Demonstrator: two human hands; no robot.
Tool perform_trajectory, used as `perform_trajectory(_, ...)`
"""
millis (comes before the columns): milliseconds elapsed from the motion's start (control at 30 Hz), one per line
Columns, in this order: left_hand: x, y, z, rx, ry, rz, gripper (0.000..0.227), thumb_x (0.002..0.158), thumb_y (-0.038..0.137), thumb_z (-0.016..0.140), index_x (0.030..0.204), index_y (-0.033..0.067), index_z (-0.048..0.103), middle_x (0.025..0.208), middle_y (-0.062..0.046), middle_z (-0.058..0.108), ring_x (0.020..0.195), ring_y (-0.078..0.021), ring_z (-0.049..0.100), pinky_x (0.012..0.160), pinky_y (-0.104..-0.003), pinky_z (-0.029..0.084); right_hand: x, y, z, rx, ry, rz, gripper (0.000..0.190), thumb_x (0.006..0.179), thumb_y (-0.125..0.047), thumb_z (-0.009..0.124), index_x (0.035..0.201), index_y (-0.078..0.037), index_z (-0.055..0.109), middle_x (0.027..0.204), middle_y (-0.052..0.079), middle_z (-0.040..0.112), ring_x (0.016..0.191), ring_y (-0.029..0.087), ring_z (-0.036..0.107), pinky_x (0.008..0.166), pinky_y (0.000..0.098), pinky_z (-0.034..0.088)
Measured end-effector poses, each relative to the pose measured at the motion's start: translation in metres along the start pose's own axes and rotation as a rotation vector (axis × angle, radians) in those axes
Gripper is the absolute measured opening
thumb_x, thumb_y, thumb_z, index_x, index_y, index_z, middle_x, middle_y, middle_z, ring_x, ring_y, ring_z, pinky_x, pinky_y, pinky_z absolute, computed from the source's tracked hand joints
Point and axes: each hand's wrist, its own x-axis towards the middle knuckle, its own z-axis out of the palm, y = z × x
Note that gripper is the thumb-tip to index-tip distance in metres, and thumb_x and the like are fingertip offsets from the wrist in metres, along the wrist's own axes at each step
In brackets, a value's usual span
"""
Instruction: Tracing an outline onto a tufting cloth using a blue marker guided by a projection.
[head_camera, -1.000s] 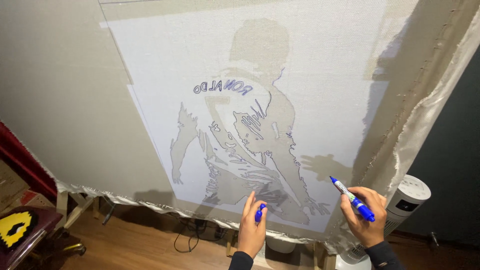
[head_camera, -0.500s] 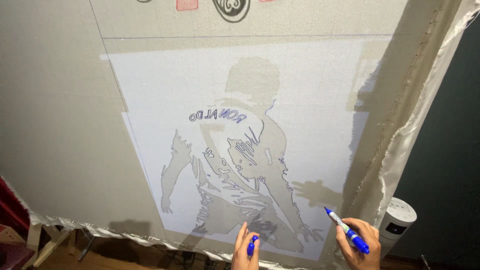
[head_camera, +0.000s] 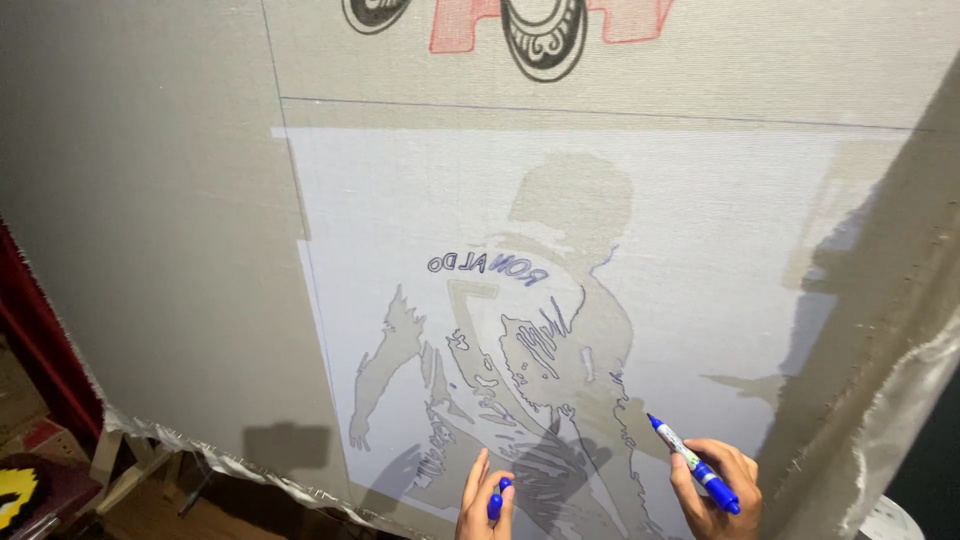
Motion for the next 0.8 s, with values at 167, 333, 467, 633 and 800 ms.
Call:
perform_trajectory(167,0.064,0.056,-0.023,0.039,0.051,-0.030,0.020,0.094,0.015,0.066,0.111,0.0055,0.073,0.155,-0.025,0.044,0.141,-0.0400,0.050,0.109,-0.043,0.045,0.036,0.000,0.056,0.048,0.041,-0.079,0.026,0.078,-0.012,0.080,0.102,-0.007,0.070,0.098,0.007,0.071,0.094,0.020,0.065,0.094,0.0339,0.047)
perform_trajectory(333,0.124,0.082,-0.033,0.083,0.071,-0.080,0.022,0.096,0.020,0.062,0.111,0.0074,0.073,0.158,-0.018,0.042,0.142,-0.0358,0.049,0.106,-0.040,0.045,0.072,-0.004,0.098,0.157,0.031,-0.046,0.027,0.081,-0.011,0.078,0.106,-0.006,0.069,0.105,0.008,0.069,0.099,0.021,0.063,0.089,0.0314,0.051)
perform_trajectory(467,0.149,0.077,-0.038,0.100,0.069,-0.181,0.023,0.097,0.022,0.060,0.113,0.0099,0.071,0.160,-0.015,0.040,0.138,-0.0321,0.054,0.099,-0.037,0.050,0.101,-0.019,0.125,0.182,0.020,-0.195,0.029,0.080,-0.008,0.078,0.107,-0.005,0.067,0.107,0.009,0.069,0.103,0.022,0.063,0.093,0.0325,0.049)
perform_trajectory(633,0.178,0.087,-0.052,0.130,0.030,-0.250,0.023,0.096,0.024,0.060,0.112,0.0111,0.071,0.160,-0.012,0.039,0.132,-0.0295,0.059,0.098,-0.036,0.051,0.122,-0.053,0.154,0.255,0.026,-0.299,0.032,0.080,-0.007,0.076,0.109,-0.004,0.064,0.111,0.011,0.068,0.105,0.024,0.062,0.095,0.0331,0.049)
perform_trajectory(800,0.206,0.075,-0.069,0.122,0.019,-0.051,0.022,0.098,0.020,0.060,0.113,0.0084,0.070,0.160,-0.016,0.041,0.135,-0.0343,0.055,0.100,-0.037,0.049,0.137,-0.096,0.192,0.285,0.046,-0.436,0.032,0.078,-0.007,0.078,0.108,-0.005,0.066,0.113,0.013,0.068,0.103,0.025,0.062,0.096,0.0361,0.047)
